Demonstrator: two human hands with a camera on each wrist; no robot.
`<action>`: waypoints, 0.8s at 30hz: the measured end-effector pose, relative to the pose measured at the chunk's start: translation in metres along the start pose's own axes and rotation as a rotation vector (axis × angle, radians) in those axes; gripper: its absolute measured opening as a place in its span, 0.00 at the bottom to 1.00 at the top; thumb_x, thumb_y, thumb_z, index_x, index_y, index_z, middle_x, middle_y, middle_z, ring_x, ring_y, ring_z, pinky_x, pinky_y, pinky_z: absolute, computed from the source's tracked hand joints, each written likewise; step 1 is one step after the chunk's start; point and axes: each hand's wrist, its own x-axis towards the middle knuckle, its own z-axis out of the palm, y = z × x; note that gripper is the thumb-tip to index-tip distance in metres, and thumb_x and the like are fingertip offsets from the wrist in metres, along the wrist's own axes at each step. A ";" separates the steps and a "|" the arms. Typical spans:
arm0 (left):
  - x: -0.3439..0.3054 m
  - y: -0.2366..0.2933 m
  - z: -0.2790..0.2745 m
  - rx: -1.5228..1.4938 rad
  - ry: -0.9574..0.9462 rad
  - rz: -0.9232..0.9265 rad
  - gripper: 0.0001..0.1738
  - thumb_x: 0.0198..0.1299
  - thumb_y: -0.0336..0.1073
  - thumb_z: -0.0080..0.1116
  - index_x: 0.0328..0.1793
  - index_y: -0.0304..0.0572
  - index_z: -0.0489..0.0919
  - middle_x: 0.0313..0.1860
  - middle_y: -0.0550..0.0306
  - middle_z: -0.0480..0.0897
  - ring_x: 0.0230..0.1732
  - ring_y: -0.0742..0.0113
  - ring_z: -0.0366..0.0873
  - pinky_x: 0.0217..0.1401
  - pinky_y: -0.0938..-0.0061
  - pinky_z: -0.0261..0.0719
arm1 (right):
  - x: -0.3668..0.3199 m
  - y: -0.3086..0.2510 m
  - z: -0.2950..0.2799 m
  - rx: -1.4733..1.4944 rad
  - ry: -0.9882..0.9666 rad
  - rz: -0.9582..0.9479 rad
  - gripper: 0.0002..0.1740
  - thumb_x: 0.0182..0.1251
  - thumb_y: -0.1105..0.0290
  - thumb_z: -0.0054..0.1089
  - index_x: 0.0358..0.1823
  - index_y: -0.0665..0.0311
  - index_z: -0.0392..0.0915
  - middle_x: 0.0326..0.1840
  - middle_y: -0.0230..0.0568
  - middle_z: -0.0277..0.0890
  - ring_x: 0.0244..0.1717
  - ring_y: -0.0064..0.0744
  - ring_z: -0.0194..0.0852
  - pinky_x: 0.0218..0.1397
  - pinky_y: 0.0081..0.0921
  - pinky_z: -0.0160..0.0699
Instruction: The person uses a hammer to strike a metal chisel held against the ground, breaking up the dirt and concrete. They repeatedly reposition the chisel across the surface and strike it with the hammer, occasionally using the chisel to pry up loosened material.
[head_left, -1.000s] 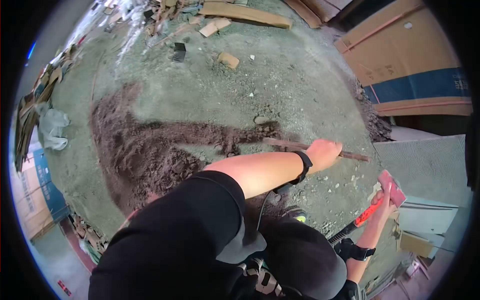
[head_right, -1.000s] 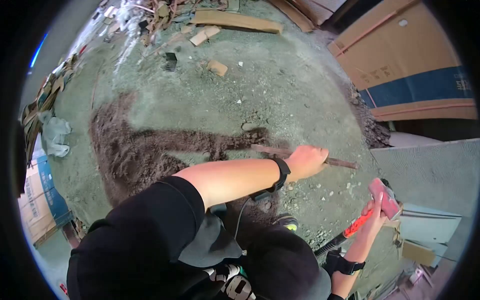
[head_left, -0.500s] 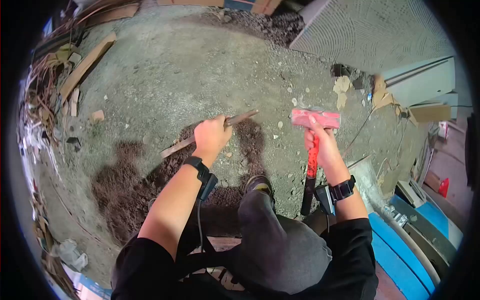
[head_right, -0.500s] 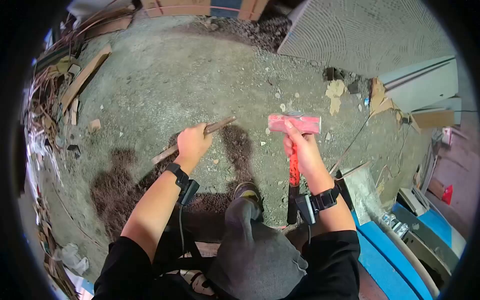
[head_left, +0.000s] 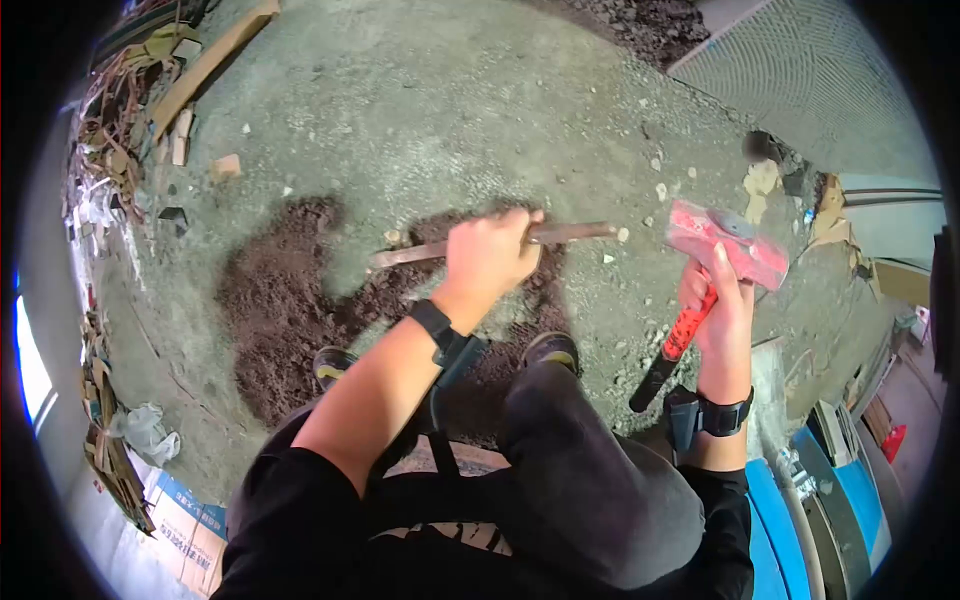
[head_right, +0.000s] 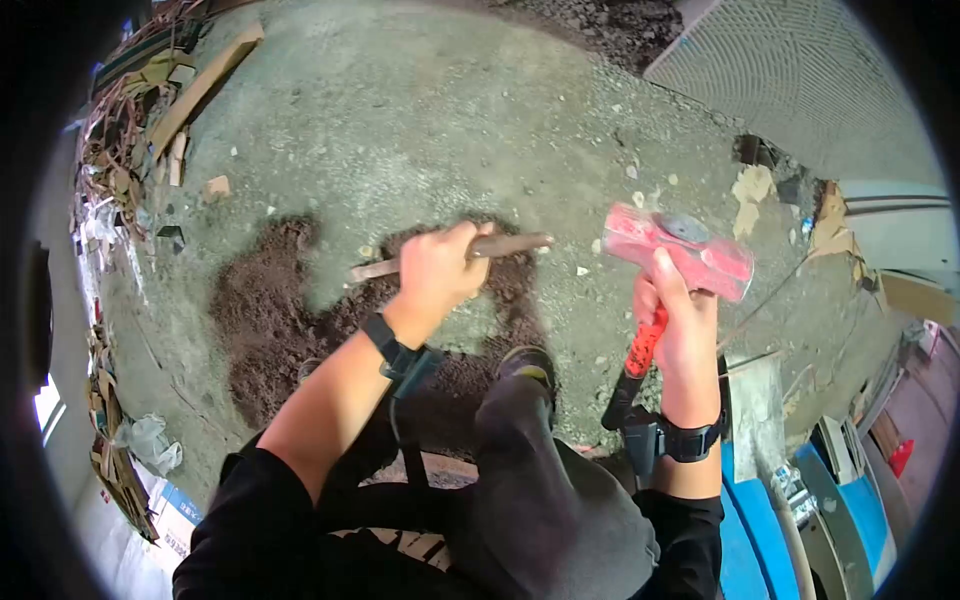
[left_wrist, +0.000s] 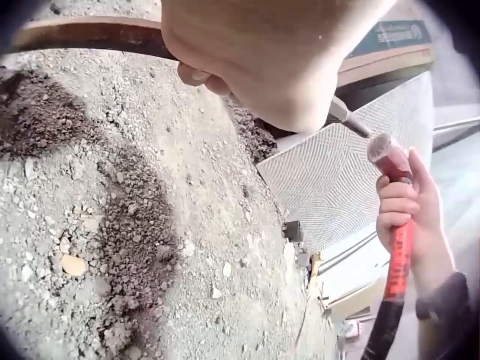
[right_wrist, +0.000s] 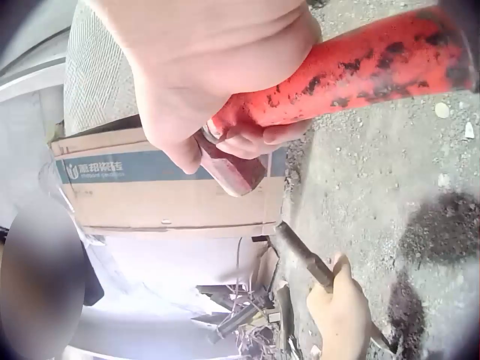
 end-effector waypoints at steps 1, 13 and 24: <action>-0.001 0.001 -0.004 -0.051 -0.013 -0.033 0.04 0.45 0.34 0.57 0.28 0.44 0.78 0.16 0.52 0.77 0.18 0.55 0.77 0.20 0.67 0.74 | -0.003 -0.007 0.001 0.016 -0.021 -0.002 0.18 0.67 0.58 0.47 0.45 0.67 0.70 0.15 0.25 0.54 0.15 0.15 0.48 0.17 0.15 0.47; -0.026 -0.023 -0.019 0.016 0.033 0.041 0.05 0.41 0.33 0.57 0.27 0.44 0.77 0.19 0.51 0.78 0.21 0.53 0.77 0.23 0.64 0.75 | -0.023 -0.035 0.040 -0.663 -0.437 -0.183 0.14 0.55 0.67 0.66 0.39 0.67 0.77 0.35 0.35 0.78 0.36 0.25 0.76 0.40 0.23 0.74; -0.034 -0.020 -0.052 -0.161 0.148 0.115 0.07 0.38 0.29 0.59 0.27 0.46 0.75 0.19 0.55 0.78 0.21 0.57 0.78 0.23 0.66 0.75 | -0.040 -0.072 0.034 -0.165 0.018 -0.195 0.23 0.63 0.59 0.51 0.52 0.69 0.65 0.14 0.25 0.54 0.12 0.15 0.47 0.14 0.15 0.46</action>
